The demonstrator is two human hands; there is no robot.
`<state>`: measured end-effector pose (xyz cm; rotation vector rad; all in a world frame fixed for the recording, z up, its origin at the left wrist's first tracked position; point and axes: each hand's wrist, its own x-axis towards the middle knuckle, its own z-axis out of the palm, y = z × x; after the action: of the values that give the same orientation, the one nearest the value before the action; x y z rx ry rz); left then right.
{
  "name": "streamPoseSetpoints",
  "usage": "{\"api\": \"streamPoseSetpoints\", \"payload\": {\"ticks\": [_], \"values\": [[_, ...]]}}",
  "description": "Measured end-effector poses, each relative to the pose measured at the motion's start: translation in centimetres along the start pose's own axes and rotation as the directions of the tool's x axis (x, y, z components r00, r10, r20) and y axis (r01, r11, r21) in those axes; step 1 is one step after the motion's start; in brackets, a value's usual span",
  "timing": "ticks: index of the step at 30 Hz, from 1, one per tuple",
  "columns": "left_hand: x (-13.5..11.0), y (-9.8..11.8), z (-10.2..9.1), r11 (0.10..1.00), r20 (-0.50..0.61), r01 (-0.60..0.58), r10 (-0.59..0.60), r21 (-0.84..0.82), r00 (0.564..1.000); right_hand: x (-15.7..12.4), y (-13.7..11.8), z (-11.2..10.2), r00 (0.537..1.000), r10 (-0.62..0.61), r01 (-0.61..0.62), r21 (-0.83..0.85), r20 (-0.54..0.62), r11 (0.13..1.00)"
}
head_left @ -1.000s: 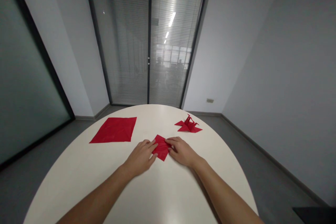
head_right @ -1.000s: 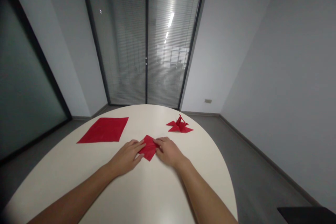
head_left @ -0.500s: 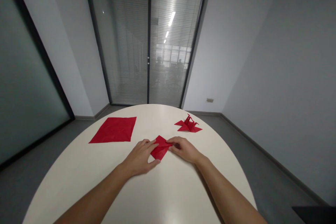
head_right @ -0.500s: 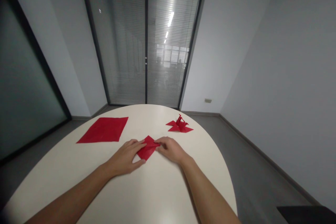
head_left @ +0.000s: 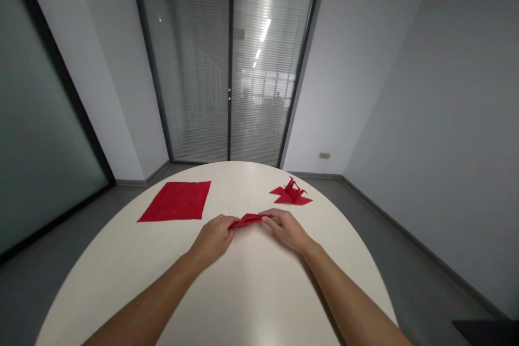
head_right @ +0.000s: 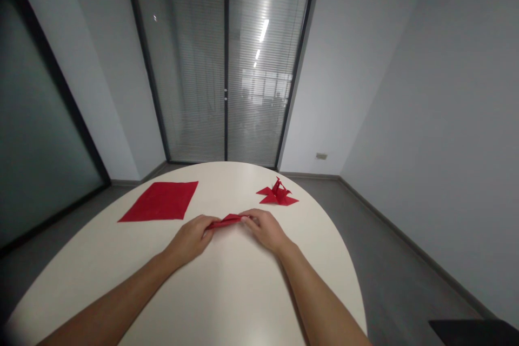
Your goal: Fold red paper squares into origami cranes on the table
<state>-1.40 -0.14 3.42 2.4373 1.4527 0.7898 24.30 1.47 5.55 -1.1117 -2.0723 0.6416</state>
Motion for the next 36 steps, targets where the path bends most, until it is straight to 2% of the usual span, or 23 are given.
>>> {"api": "streamPoseSetpoints", "payload": {"ticks": [5,11,20,29,32,36], "values": [[0.1,0.1,-0.2,1.000,-0.096,-0.005,0.002,-0.030,0.995,0.1,0.1,0.1,0.978,-0.187,0.176,-0.122,-0.089,0.977],[0.1,0.6,0.2,0.965,-0.059,-0.083,0.070,-0.249,0.996,0.3,0.1,0.4,0.943,-0.301,0.268,-0.210,-0.140,0.940],[0.6,1.7,0.3,0.794,0.068,0.093,-0.065,-0.600,0.996,0.5,0.8,0.3,0.918,-0.331,0.305,-0.144,-0.219,0.941],[0.4,0.9,0.7,0.666,0.162,0.187,-0.100,-0.722,0.982,0.4,1.6,0.5,0.930,-0.303,0.280,-0.133,-0.207,0.951],[0.5,0.5,0.4,0.569,0.154,0.199,-0.127,-0.798,0.980,0.3,1.8,0.3,0.925,-0.303,0.272,-0.158,-0.228,0.949],[1.1,-0.2,0.5,0.339,0.115,0.214,-0.290,-0.916,0.950,0.1,1.4,0.1,0.931,-0.284,0.257,-0.142,-0.227,0.956]]}}
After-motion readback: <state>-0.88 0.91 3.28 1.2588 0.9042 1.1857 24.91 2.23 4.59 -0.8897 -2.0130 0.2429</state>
